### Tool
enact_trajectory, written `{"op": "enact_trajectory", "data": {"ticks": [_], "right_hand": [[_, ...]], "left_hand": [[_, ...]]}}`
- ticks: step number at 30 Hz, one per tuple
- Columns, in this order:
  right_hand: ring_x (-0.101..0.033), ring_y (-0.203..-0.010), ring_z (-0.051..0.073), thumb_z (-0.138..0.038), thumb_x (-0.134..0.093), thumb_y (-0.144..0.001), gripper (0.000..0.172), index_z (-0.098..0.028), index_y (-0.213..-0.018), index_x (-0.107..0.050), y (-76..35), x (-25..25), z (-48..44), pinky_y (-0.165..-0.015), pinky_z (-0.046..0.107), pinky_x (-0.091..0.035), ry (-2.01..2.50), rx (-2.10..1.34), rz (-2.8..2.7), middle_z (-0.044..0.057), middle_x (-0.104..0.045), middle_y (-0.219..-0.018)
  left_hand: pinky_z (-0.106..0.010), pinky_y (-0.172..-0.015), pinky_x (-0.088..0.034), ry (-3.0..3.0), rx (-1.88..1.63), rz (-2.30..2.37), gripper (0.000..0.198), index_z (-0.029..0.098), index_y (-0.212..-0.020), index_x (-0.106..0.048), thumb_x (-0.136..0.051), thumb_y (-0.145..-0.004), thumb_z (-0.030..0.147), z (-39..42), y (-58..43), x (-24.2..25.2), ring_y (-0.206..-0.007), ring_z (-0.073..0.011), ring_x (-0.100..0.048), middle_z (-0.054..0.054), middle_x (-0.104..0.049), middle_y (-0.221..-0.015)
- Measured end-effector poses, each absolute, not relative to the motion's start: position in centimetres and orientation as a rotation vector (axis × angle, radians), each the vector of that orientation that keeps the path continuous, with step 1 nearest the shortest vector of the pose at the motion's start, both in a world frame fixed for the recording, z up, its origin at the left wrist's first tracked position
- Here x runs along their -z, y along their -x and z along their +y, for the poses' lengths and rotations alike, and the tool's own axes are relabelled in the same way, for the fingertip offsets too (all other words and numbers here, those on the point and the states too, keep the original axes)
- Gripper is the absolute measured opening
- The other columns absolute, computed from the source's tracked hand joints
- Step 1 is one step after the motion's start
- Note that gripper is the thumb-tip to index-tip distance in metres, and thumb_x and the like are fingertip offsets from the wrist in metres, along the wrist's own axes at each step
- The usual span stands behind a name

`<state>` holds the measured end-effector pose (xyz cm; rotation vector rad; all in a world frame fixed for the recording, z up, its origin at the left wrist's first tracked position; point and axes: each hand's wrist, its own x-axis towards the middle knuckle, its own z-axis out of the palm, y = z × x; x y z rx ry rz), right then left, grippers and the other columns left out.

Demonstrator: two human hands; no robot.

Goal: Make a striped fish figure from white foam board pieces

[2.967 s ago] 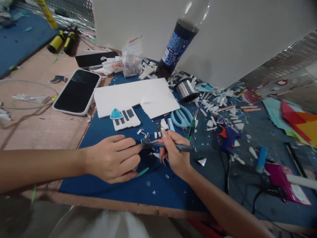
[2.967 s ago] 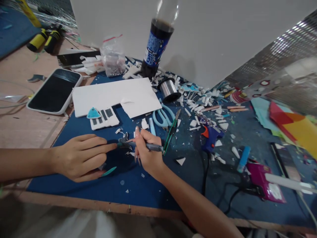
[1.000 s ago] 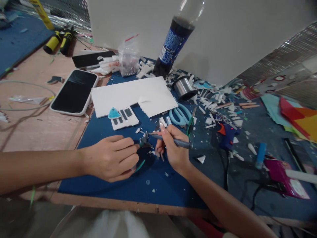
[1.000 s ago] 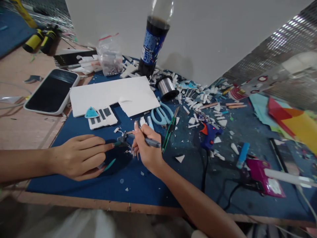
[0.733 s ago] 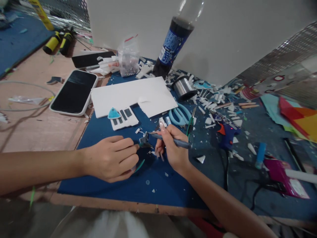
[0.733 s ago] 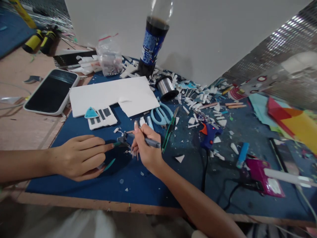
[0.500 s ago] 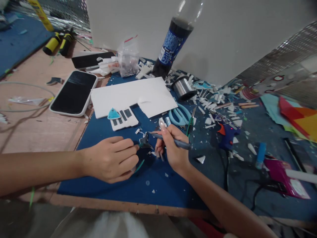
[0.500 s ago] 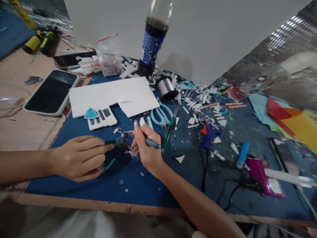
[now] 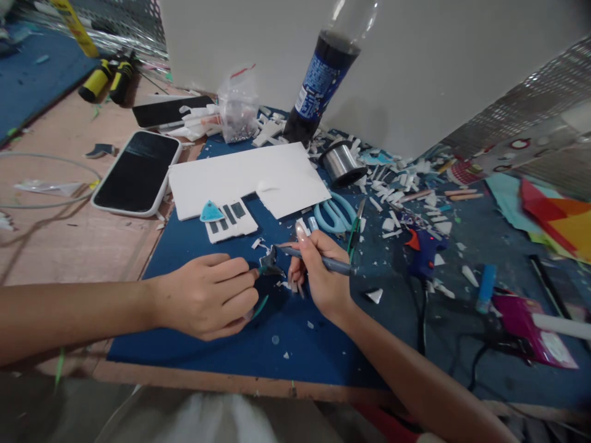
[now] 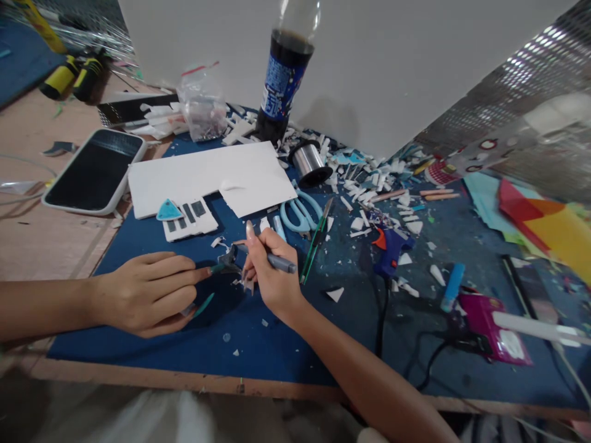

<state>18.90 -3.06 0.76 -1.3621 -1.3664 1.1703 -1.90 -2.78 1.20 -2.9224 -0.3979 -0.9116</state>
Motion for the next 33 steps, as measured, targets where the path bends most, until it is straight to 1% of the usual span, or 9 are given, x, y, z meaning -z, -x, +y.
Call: {"op": "enact_trajectory", "data": {"ticks": [3,5,10,15,18,21,25,30,33], "right_hand": [[-0.049,-0.035,0.005,-0.045,-0.053,-0.089,0.041,-0.019,-0.058,-0.046,-18.83,-0.80,-3.09,-0.036,0.016,-0.040,1.375,-1.191,-1.355,-0.005,-0.052,-0.045],[-0.047,-0.033,0.004,-0.045,-0.052,-0.089,0.042,-0.019,-0.057,-0.045,-18.76,-0.88,-3.07,-0.035,0.016,-0.039,1.381,-1.182,-1.342,-0.006,-0.050,-0.043],[-0.048,-0.034,0.004,-0.046,-0.053,-0.089,0.043,-0.019,-0.056,-0.045,-18.71,-0.96,-2.93,-0.037,0.016,-0.041,1.372,-1.196,-1.355,-0.006,-0.050,-0.043],[-0.048,-0.034,0.005,-0.049,-0.054,-0.087,0.043,-0.020,-0.057,-0.046,-18.79,-0.84,-3.02,-0.035,0.016,-0.040,1.401,-1.192,-1.310,-0.005,-0.052,-0.044],[-0.046,-0.031,0.005,-0.050,-0.054,-0.087,0.044,-0.020,-0.055,-0.046,-18.77,-0.94,-3.07,-0.034,0.017,-0.040,1.421,-1.208,-1.292,-0.006,-0.048,-0.040],[-0.046,-0.031,0.006,-0.050,-0.054,-0.086,0.044,-0.020,-0.055,-0.045,-18.75,-1.07,-3.08,-0.033,0.017,-0.038,1.417,-1.203,-1.271,-0.006,-0.049,-0.040],[-0.044,-0.031,0.005,-0.048,-0.053,-0.087,0.046,-0.020,-0.053,-0.044,-18.84,-1.01,-3.14,-0.033,0.017,-0.038,1.426,-1.194,-1.287,-0.006,-0.047,-0.039],[-0.046,-0.035,0.005,-0.045,-0.053,-0.089,0.040,-0.020,-0.058,-0.048,-18.96,-0.69,-3.31,-0.037,0.018,-0.040,1.332,-1.198,-1.328,-0.006,-0.050,-0.044],[-0.046,-0.035,0.005,-0.043,-0.051,-0.091,0.041,-0.020,-0.057,-0.047,-18.89,-0.69,-3.37,-0.038,0.018,-0.040,1.283,-1.235,-1.440,-0.006,-0.049,-0.045]], "left_hand": [[-0.030,-0.059,-0.050,2.922,0.908,-0.399,0.015,0.014,-0.076,-0.053,-0.045,-0.088,0.016,-2.82,1.92,-1.29,-0.069,-0.0195,-0.063,-0.008,-0.071,-0.079],[-0.030,-0.060,-0.050,2.915,0.904,-0.396,0.014,0.014,-0.077,-0.054,-0.046,-0.088,0.016,-2.85,1.93,-1.32,-0.069,-0.0189,-0.063,-0.008,-0.071,-0.079],[-0.029,-0.061,-0.050,2.898,0.892,-0.396,0.015,0.015,-0.076,-0.054,-0.046,-0.088,0.017,-2.82,1.88,-1.35,-0.069,-0.0178,-0.063,-0.007,-0.070,-0.078],[-0.029,-0.060,-0.049,2.901,0.890,-0.395,0.014,0.014,-0.077,-0.053,-0.045,-0.088,0.017,-2.75,1.80,-1.28,-0.069,-0.0185,-0.063,-0.008,-0.070,-0.079],[-0.029,-0.060,-0.049,2.894,0.897,-0.398,0.014,0.014,-0.077,-0.053,-0.045,-0.089,0.016,-2.76,1.77,-1.22,-0.069,-0.0183,-0.063,-0.007,-0.070,-0.079],[-0.028,-0.061,-0.050,2.886,0.898,-0.397,0.015,0.015,-0.077,-0.053,-0.045,-0.089,0.017,-2.82,1.83,-1.25,-0.069,-0.0178,-0.063,-0.007,-0.070,-0.078],[-0.028,-0.061,-0.050,2.895,0.884,-0.390,0.014,0.015,-0.077,-0.053,-0.045,-0.088,0.016,-2.87,1.99,-1.32,-0.069,-0.0179,-0.063,-0.008,-0.070,-0.079],[-0.028,-0.062,-0.051,2.885,0.850,-0.385,0.013,0.016,-0.077,-0.053,-0.047,-0.088,0.017,-2.88,2.04,-1.21,-0.070,-0.0174,-0.063,-0.007,-0.070,-0.079],[-0.028,-0.060,-0.050,2.873,0.837,-0.378,0.015,0.016,-0.076,-0.053,-0.046,-0.089,0.018,-2.90,2.01,-1.19,-0.069,-0.0169,-0.063,-0.007,-0.070,-0.079]]}}
